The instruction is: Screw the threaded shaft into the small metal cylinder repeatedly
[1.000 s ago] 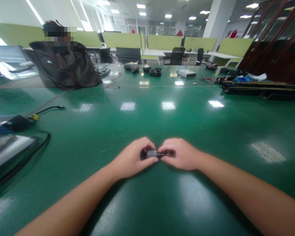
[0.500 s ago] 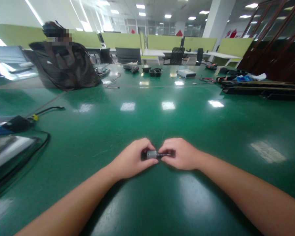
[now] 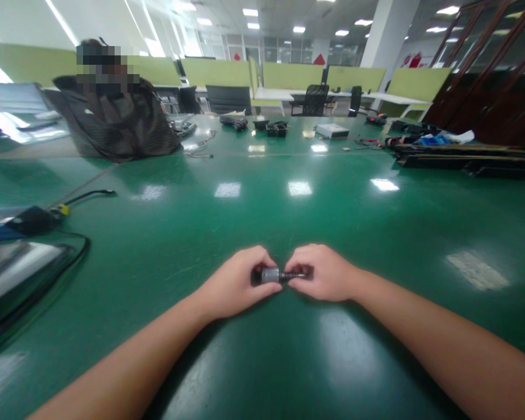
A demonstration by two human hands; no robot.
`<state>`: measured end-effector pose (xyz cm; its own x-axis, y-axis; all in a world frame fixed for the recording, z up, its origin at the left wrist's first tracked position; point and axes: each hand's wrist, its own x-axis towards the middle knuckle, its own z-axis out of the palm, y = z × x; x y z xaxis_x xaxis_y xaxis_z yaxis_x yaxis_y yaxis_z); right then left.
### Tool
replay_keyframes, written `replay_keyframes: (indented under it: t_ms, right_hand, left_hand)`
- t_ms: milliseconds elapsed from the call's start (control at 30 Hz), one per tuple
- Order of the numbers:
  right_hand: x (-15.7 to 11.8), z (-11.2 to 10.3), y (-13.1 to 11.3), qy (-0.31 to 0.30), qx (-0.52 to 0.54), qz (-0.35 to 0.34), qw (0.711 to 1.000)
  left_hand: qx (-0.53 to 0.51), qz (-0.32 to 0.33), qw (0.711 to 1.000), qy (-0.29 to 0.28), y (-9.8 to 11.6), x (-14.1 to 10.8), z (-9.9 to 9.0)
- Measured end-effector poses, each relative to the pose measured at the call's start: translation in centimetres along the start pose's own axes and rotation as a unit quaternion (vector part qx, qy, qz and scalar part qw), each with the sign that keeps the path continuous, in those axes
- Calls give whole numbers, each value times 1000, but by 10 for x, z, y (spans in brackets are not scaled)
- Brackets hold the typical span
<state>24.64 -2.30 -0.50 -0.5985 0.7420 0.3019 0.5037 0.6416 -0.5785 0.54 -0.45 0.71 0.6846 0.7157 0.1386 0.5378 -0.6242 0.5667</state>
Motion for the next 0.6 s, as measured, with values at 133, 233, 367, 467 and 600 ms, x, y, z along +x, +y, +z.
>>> replay_keyframes:
  t_ms: [133,233,367,467,600]
  right_hand:
    - [0,-1,1,-1,-1,2,1000]
    - [-1,-1,1,0,-3,1,1000]
    - [-2,-4,3,3,-6,6,1000]
    - [-2,-9,9,2,7,19,1000]
    - [-5,-19,21,-18,27,35,999]
  left_hand:
    - [3,-2,1000,-2,1,0,-1]
    - [0,-2,1000,2,1,0,-1]
    - [-3,-2,1000,5,0,1,0]
    - [-4,-9,1000,4,1,2,0]
    - [-4,-16,1000,-1,3,2,-1]
